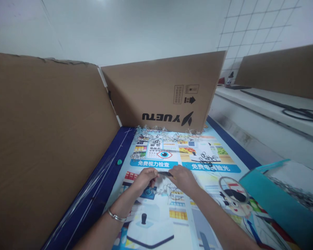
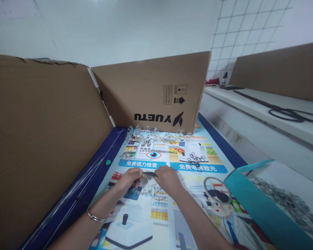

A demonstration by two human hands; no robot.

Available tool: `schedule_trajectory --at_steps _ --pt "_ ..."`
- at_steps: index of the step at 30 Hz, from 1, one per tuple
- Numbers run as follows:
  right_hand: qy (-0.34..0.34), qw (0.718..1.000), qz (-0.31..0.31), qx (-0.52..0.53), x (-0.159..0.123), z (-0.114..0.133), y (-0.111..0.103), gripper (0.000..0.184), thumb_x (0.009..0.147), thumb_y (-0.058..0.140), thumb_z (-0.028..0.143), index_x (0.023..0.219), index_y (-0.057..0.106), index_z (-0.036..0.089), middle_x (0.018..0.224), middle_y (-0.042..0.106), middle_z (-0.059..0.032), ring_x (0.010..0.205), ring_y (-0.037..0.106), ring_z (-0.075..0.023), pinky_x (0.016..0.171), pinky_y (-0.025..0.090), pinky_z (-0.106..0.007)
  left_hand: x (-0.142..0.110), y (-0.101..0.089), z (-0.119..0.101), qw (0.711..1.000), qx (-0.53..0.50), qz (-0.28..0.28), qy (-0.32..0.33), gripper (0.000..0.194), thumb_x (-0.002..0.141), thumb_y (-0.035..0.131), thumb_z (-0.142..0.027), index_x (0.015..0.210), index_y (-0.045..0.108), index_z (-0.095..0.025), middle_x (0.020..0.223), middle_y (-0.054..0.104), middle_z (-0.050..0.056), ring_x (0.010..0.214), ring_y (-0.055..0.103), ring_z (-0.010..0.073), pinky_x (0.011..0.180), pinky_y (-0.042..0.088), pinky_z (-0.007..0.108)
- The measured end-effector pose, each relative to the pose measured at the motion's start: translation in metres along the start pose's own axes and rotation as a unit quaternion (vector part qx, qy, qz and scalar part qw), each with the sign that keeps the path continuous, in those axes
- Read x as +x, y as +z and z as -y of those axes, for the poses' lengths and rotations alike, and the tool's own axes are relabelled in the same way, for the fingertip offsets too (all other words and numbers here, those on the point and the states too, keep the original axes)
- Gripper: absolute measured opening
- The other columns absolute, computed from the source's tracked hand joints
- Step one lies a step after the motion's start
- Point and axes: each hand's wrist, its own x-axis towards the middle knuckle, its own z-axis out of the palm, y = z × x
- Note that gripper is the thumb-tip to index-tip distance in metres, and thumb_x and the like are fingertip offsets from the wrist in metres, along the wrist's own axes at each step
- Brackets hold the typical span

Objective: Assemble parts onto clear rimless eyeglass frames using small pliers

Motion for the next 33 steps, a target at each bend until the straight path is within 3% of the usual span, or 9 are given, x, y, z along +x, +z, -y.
schedule_trajectory --at_steps 6,13,25,29,33 --pt "0.047 0.995 0.021 0.081 0.002 0.000 0.001 0.018 0.081 0.050 0.035 0.075 0.060 0.021 0.074 0.058 -0.0011 0.073 0.052 -0.0144 0.061 0.034 -0.023 -0.001 0.001 0.000 0.999 -0.031 0.008 0.007 0.027 0.070 0.059 -0.040 0.065 0.052 -0.014 0.059 0.053 -0.002 0.038 0.044 0.0055 0.039 0.028 0.019" --pt "0.057 0.994 0.017 0.093 0.001 -0.001 0.001 0.021 0.082 0.048 0.037 0.073 0.060 0.022 0.072 0.056 -0.0002 0.073 0.052 -0.0141 0.061 0.033 -0.023 0.000 0.001 0.001 1.000 -0.024 0.014 0.006 0.030 0.071 0.059 -0.042 0.064 0.051 -0.014 0.056 0.050 -0.003 0.040 0.045 0.0055 0.042 0.031 0.018" --pt "0.060 0.987 -0.063 0.132 -0.002 0.001 0.006 0.025 0.083 0.045 0.039 0.075 0.059 0.019 0.073 0.054 -0.0026 0.075 0.049 -0.0160 0.069 0.037 -0.027 0.001 0.002 0.004 0.985 -0.073 -0.132 0.080 0.020 0.070 0.058 -0.035 0.068 0.053 -0.015 0.053 0.046 -0.005 0.041 0.040 0.0053 0.041 0.027 0.017" --pt "0.037 0.972 -0.099 0.208 -0.001 0.006 0.005 0.026 0.083 0.046 0.041 0.080 0.059 0.019 0.076 0.056 -0.0036 0.076 0.050 -0.0158 0.070 0.039 -0.028 0.000 0.009 0.004 0.974 -0.149 -0.157 0.062 0.021 0.068 0.059 -0.036 0.068 0.050 -0.016 0.050 0.043 -0.007 0.040 0.039 0.0052 0.041 0.027 0.017" --pt "0.022 0.960 -0.082 0.266 0.000 0.015 0.001 0.024 0.082 0.049 0.040 0.078 0.059 0.019 0.071 0.054 -0.0022 0.073 0.050 -0.0149 0.066 0.039 -0.027 -0.001 0.016 0.004 0.960 -0.232 -0.149 0.054 0.022 0.068 0.061 -0.034 0.070 0.047 -0.017 0.051 0.043 -0.007 0.042 0.039 0.0050 0.044 0.030 0.018"
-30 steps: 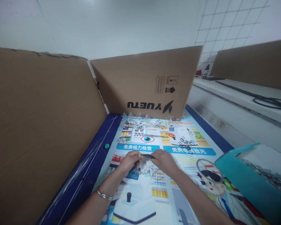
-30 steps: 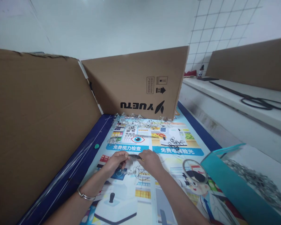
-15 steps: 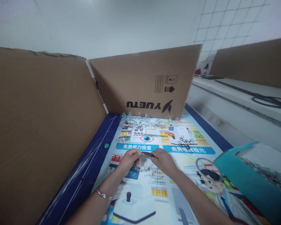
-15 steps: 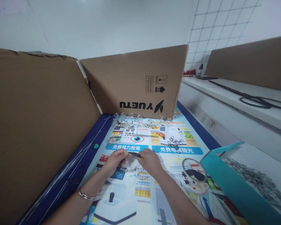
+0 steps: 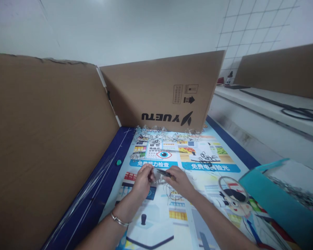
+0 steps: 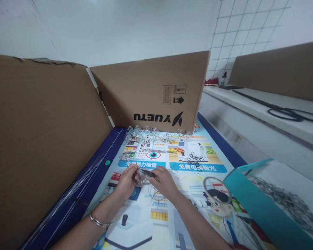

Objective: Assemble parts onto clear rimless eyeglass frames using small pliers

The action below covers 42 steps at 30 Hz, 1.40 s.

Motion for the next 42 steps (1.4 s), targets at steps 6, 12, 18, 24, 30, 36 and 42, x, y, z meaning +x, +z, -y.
schedule_trajectory --at_steps 6,12,18,24,30,36,42 --pt "0.039 0.996 0.002 0.074 -0.001 0.008 -0.002 0.025 0.084 0.045 0.038 0.070 0.054 0.019 0.066 0.047 0.0008 0.067 0.048 -0.0125 0.059 0.037 -0.023 -0.006 0.003 0.002 0.996 0.029 0.081 -0.028 0.023 0.073 0.057 -0.037 0.069 0.046 -0.017 0.052 0.043 -0.006 0.043 0.039 0.0049 0.046 0.031 0.018" --pt "0.053 0.997 -0.050 0.027 0.000 0.006 -0.001 0.023 0.080 0.051 0.040 0.071 0.055 0.019 0.068 0.050 0.0000 0.069 0.049 -0.0141 0.061 0.037 -0.024 -0.009 0.004 0.002 0.986 0.095 0.122 -0.061 0.026 0.072 0.058 -0.040 0.068 0.048 -0.017 0.055 0.046 -0.004 0.045 0.041 0.0052 0.044 0.029 0.017" --pt "0.078 0.994 -0.071 0.004 0.000 0.004 0.003 0.028 0.079 0.051 0.043 0.064 0.049 0.019 0.066 0.049 0.0003 0.067 0.048 -0.0140 0.059 0.035 -0.025 -0.008 0.003 0.001 0.980 0.066 0.161 -0.100 0.023 0.073 0.056 -0.038 0.069 0.047 -0.017 0.053 0.052 -0.001 0.045 0.042 0.0075 0.042 0.026 0.018" --pt "0.091 0.993 -0.077 0.003 -0.001 -0.003 0.003 0.031 0.082 0.044 0.045 0.065 0.048 0.020 0.064 0.048 0.0001 0.063 0.047 -0.0139 0.057 0.035 -0.025 -0.004 -0.001 0.000 0.987 0.010 0.139 -0.076 0.018 0.072 0.056 -0.031 0.068 0.047 -0.016 0.054 0.050 -0.001 0.045 0.042 0.0068 0.041 0.025 0.018" --pt "0.083 0.995 -0.052 -0.024 0.001 -0.011 -0.001 0.030 0.081 0.045 0.044 0.064 0.048 0.020 0.061 0.048 0.0004 0.064 0.048 -0.0142 0.057 0.034 -0.025 0.004 -0.011 -0.004 0.989 0.032 0.140 -0.045 0.017 0.075 0.054 -0.030 0.067 0.049 -0.016 0.056 0.049 -0.002 0.045 0.042 0.0065 0.040 0.024 0.018" --pt "0.082 0.995 -0.041 -0.037 0.002 -0.012 -0.003 0.027 0.081 0.046 0.041 0.066 0.050 0.019 0.062 0.049 0.0001 0.066 0.047 -0.0144 0.058 0.033 -0.024 0.004 -0.014 -0.011 0.989 0.025 0.143 -0.018 0.019 0.073 0.057 -0.031 0.067 0.050 -0.014 0.059 0.051 -0.001 0.045 0.043 0.0060 0.040 0.024 0.019" --pt "0.073 0.997 0.015 -0.026 0.003 -0.008 -0.006 0.031 0.081 0.045 0.045 0.065 0.051 0.019 0.063 0.050 -0.0003 0.064 0.047 -0.0142 0.056 0.031 -0.024 0.003 -0.011 -0.011 0.989 0.014 0.145 -0.020 0.020 0.072 0.058 -0.032 0.065 0.050 -0.014 0.062 0.054 0.000 0.043 0.042 0.0056 0.041 0.024 0.019"
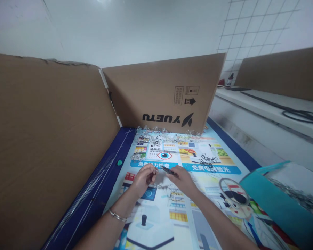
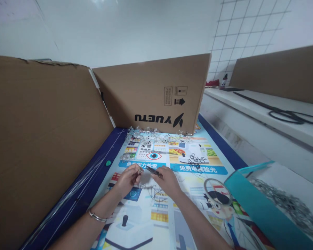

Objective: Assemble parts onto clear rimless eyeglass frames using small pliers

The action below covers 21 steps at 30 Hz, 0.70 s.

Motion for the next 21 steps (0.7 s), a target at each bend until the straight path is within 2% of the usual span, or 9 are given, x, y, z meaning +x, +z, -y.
schedule_trajectory --at_steps 5,9,21 --pt "0.010 0.999 0.033 0.005 -0.0020 0.0041 -0.0007 0.034 0.081 0.044 0.047 0.064 0.053 0.019 0.063 0.049 0.0008 0.060 0.046 -0.0122 0.054 0.029 -0.023 0.0005 -0.0002 0.0015 1.000 0.003 0.008 0.001 0.018 0.073 0.056 -0.030 0.066 0.050 -0.015 0.063 0.055 0.000 0.043 0.042 0.0057 0.041 0.025 0.019" --pt "0.010 0.999 0.052 -0.004 -0.0024 0.0052 -0.0008 0.034 0.081 0.044 0.047 0.066 0.056 0.019 0.063 0.050 0.0011 0.060 0.047 -0.0116 0.055 0.029 -0.022 0.0021 -0.0015 0.0040 1.000 0.002 -0.010 0.014 0.017 0.072 0.056 -0.029 0.068 0.050 -0.015 0.067 0.056 0.001 0.044 0.043 0.0056 0.041 0.026 0.019" --pt "0.021 0.998 0.057 0.004 -0.0025 0.0078 -0.0024 0.035 0.080 0.045 0.047 0.066 0.058 0.019 0.063 0.052 0.0012 0.059 0.048 -0.0110 0.054 0.029 -0.022 0.0018 -0.0048 0.0061 0.998 0.054 -0.018 -0.007 0.022 0.075 0.053 -0.038 0.070 0.047 -0.016 0.055 0.051 -0.002 0.042 0.043 0.0067 0.039 0.023 0.018"
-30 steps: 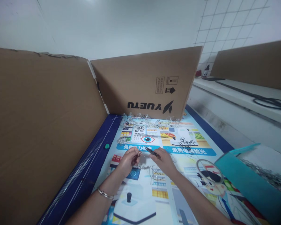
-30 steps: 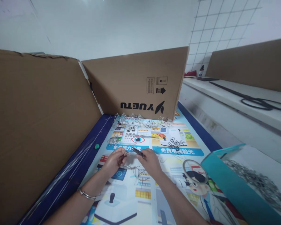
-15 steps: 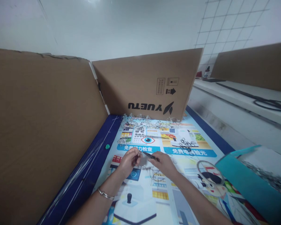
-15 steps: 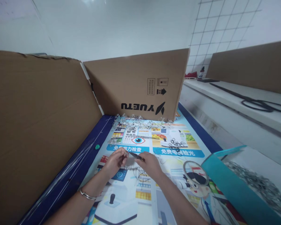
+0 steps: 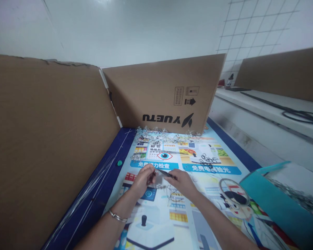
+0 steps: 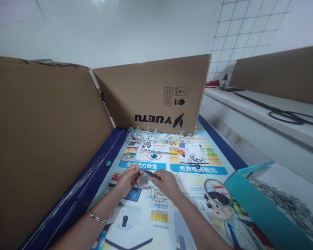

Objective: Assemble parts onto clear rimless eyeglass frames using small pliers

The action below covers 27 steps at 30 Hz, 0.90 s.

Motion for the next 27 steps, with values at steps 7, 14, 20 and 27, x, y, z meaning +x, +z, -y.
schedule_trajectory --at_steps 7,14,20,27 --pt "-0.006 1.000 0.006 0.004 0.0002 0.0029 -0.0034 0.035 0.081 0.044 0.047 0.066 0.058 0.019 0.060 0.051 0.0014 0.058 0.048 -0.0109 0.053 0.028 -0.022 -0.0008 0.0024 0.0000 0.999 0.037 0.016 -0.004 0.022 0.073 0.058 -0.038 0.079 0.052 -0.017 0.057 0.051 -0.003 0.041 0.042 0.0058 0.037 0.021 0.017" --pt "0.002 1.000 0.012 -0.001 0.0012 0.0000 -0.0011 0.035 0.080 0.045 0.046 0.061 0.053 0.018 0.059 0.050 0.0024 0.056 0.047 -0.0103 0.052 0.026 -0.022 -0.0018 0.0034 -0.0034 0.998 0.056 0.015 -0.012 0.023 0.070 0.062 -0.037 0.075 0.054 -0.016 0.056 0.051 -0.003 0.040 0.039 0.0040 0.038 0.024 0.017" --pt "-0.001 1.000 0.019 -0.006 0.0005 0.0002 -0.0010 0.035 0.081 0.044 0.047 0.063 0.055 0.019 0.059 0.050 0.0020 0.056 0.046 -0.0105 0.051 0.026 -0.022 0.0003 0.0018 -0.0004 0.999 0.024 0.019 -0.028 0.023 0.069 0.060 -0.036 0.074 0.048 -0.017 0.064 0.057 -0.001 0.039 0.042 0.0050 0.036 0.021 0.016" --pt "0.004 0.999 0.031 -0.027 0.0011 0.0028 -0.0033 0.039 0.081 0.041 0.050 0.061 0.055 0.019 0.059 0.050 0.0010 0.057 0.046 -0.0116 0.052 0.028 -0.022 -0.0006 0.0020 -0.0010 0.999 0.011 0.031 -0.023 0.019 0.069 0.058 -0.032 0.073 0.046 -0.018 0.067 0.061 0.001 0.041 0.045 0.0059 0.036 0.020 0.017"
